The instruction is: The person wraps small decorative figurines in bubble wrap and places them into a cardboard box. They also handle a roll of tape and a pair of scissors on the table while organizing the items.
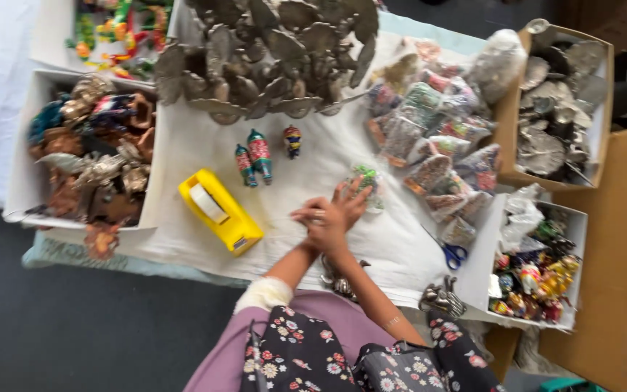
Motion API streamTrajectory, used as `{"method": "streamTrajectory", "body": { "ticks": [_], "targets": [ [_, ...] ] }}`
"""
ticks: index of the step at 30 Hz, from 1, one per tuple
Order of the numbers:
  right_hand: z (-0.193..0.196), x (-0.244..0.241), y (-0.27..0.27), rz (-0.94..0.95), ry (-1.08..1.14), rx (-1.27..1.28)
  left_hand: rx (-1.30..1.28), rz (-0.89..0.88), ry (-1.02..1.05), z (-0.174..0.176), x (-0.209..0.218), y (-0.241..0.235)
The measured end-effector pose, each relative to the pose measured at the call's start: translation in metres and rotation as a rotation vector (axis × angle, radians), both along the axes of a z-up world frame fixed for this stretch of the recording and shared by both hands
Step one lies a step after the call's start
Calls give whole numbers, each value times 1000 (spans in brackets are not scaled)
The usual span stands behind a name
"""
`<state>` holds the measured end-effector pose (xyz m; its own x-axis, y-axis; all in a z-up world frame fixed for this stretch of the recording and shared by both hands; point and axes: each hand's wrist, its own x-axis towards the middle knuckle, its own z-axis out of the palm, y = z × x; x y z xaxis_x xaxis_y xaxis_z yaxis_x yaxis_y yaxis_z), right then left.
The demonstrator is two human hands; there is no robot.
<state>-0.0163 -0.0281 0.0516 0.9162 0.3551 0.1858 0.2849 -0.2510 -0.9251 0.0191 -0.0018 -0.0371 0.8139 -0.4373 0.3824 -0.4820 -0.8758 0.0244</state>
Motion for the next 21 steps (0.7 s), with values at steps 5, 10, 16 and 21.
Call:
{"method": "streamTrajectory", "body": {
  "ticks": [5, 10, 16, 21],
  "targets": [
    [-22, 7, -117, -327, 251, 245, -123, -246, 150, -1, 40, 12],
    [-62, 14, -150, -491, 250, 208, -209, -281, 279, 36, 59, 22],
    [-58, 33, -136, -452, 77, -49, -110, -274, 368, 48, 68, 25],
    [-78, 50, -139, -470, -244, -348, -208, -279, 330, 42, 69, 27]
  ]
}}
